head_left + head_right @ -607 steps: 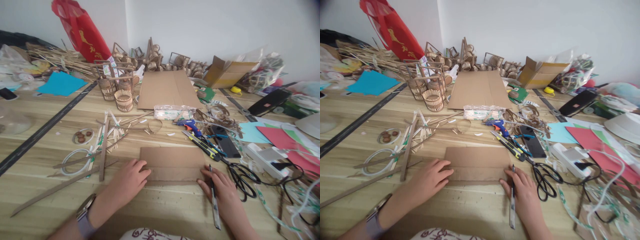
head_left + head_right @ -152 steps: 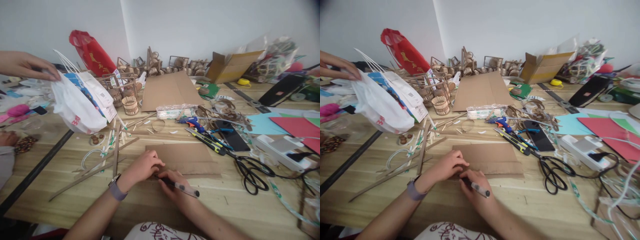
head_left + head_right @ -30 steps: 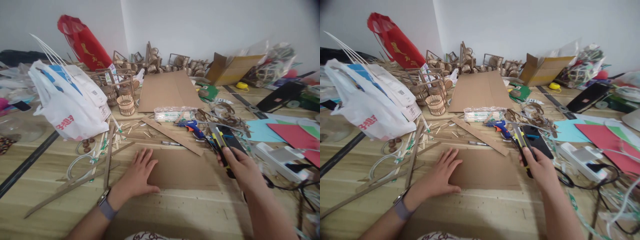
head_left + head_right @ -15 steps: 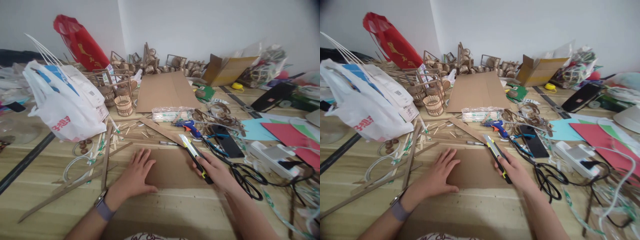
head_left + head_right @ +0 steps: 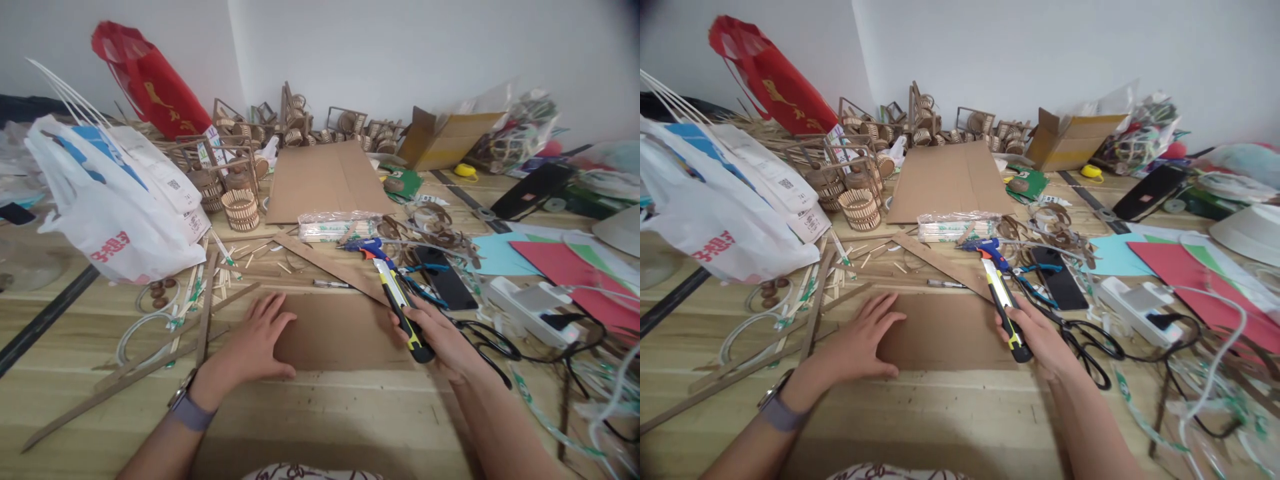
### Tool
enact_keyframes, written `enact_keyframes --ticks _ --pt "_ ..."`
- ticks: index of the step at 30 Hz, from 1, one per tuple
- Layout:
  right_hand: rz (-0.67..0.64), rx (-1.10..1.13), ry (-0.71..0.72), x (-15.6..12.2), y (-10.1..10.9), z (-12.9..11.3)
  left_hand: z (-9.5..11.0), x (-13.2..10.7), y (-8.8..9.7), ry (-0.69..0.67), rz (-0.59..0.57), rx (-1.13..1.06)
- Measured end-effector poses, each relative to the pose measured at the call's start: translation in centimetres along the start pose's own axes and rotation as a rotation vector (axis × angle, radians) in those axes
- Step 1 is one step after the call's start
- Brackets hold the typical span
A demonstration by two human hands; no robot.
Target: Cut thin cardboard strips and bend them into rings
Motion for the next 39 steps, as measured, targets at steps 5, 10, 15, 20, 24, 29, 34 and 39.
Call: enact_keyframes --ticks 5,10,15,20,24,29,34,39 --pt "-0.028 0.05 -0.013 0.0 0.0 -0.3 -1.0 -0.1 0.0 0.009 -0.019 0.003" --pt "-0.063 0.089 -0.06 -0.2 -0.3 0.0 -1.1 -0.2 0.0 0.003 -0.026 -0.006" --pt "-0.142 0.106 -0.059 -0.5 -0.7 0.2 -1.0 -0.3 0.2 -0.031 -0.011 -0.03" --pt "-0.223 0.081 -0.07 -1.0 -1.4 -0.3 0.1 0.0 1.5 -0.065 0.113 -0.065" --pt "-0.27 -0.051 -0.084 -1.3 -2.1 -0.6 1.3 0.2 2.0 -0.062 0.181 -0.05" --pt "-0.368 -0.256 -0.03 -1.7 -3.0 -0.6 2.3 0.3 1.9 -0.064 0.202 -0.004" --pt "-0.398 -0.703 0.171 -2.6 -3.4 -1.1 3.3 0.4 1.8 -0.061 0.21 0.062" --pt "-0.413 -1.127 0.323 -3.3 -4.8 -1.6 4.3 0.9 1.7 -0.087 0.201 0.132"
Point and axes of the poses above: each hand's wrist, its own x-axis towards the middle knuckle, its own y-axis out of the back of the hand, z = x × y, the point moved 4 cm from there along x, towards the middle knuckle, and after that the axes turned 6 degrees about -x, right-handed, at the moved point
